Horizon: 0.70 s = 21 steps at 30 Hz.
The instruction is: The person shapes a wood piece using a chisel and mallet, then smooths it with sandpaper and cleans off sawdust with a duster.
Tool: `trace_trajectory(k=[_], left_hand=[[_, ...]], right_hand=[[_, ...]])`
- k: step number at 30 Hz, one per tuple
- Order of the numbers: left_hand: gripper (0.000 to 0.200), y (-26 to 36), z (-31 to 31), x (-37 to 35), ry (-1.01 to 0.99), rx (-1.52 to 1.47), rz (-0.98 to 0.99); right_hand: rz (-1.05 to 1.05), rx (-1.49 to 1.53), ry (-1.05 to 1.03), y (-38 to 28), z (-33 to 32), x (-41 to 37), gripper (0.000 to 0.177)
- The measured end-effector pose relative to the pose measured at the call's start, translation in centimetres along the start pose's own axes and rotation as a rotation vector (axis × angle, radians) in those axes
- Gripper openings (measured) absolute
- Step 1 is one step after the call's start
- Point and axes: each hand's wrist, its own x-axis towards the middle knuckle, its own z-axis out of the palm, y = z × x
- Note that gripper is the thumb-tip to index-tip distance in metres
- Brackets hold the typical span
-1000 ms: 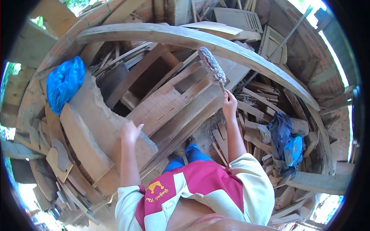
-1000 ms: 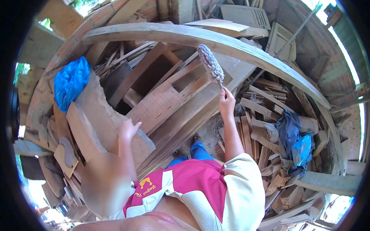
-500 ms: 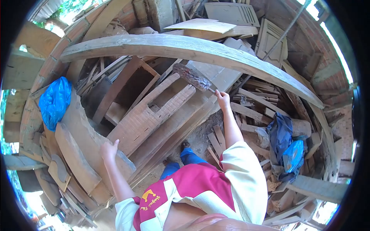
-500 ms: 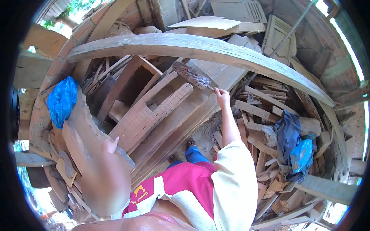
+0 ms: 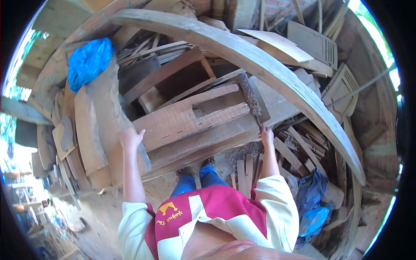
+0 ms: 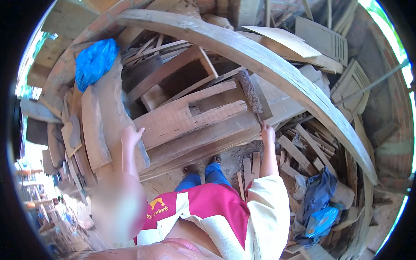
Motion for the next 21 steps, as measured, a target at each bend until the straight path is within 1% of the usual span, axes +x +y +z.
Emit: trace_trajectory(k=[1,2,3,4,5,6,7,9,10,13,15,16,18,19,20,21], left_hand=[[0.05,-0.1,0.0,0.0,0.0,-0.011,0.026],[0.05,-0.3,0.2,0.0,-0.002,-0.018,-0.003],[0.05,-0.5,0.4,0.0,-0.007,-0.051,0.008],[0.05,-0.7,0.5,-0.1,-0.011,-0.085,0.017],[0.05,-0.9,0.3,-0.5,-0.01,-0.094,-0.019],[0.05,-1.1,0.1,-0.9,-0.028,-0.16,-0.004],[0.05,-1.3,-0.4,-1.5,-0.04,-0.227,0.004],[0.057,-1.6,-3.0,-3.3,-0.145,-0.246,-0.018],[0.061,-2.4,-2.6,-3.9,-0.145,-0.254,-0.008],[0.069,-5.1,-2.4,-5.8,-0.195,-0.346,0.003],[0.067,-7.8,-1.2,-7.1,-0.136,-0.527,0.026],[0.067,-9.3,-1.0,-8.0,-0.121,-0.536,-0.013],[0.067,-12.5,-0.5,-9.9,-0.132,-0.641,0.121],[0.067,-14.1,-0.6,-11.0,-0.122,-0.645,0.09],[0.067,-15.9,-1.1,-12.1,-0.219,-0.621,0.155],[0.068,-17.7,-1.7,-13.3,-0.318,-0.597,0.219]], right_hand=[[-0.119,-0.096,0.158,0.8,0.2,0.4,0.049],[-0.243,-0.187,0.317,1.0,0.2,0.6,0.048],[-0.07,-0.032,0.222,1.1,-0.2,1.0,0.046],[-0.214,-0.019,0.322,1.1,-0.3,1.1,0.043],[-0.242,-0.058,0.367,0.0,-0.6,0.5,0.04],[-0.275,-0.095,0.411,-1.3,-1.0,-0.2,0.036],[-0.342,-0.036,0.458,-2.3,-1.0,-0.5,0.034],[-0.462,0.055,0.518,-5.2,-0.3,-1.5,0.03],[-0.515,0.087,0.537,-7.3,0.2,-2.4,0.029],[-0.623,0.229,0.512,-13.8,2.9,-6.2,0.028],[-0.785,0.228,0.519,-17.4,5.2,-9.3,0.027],[-0.875,0.244,0.537,-18.8,6.6,-10.7,0.027],[-0.944,0.301,0.464,-22.2,9.6,-14.8,0.029],[-0.983,0.35,0.422,-23.5,11.4,-17.1,0.031],[-0.998,0.361,0.397,-24.6,13.4,-19.2,0.031],[-0.998,0.436,0.299,-25.5,15.4,-21.4,0.029]])
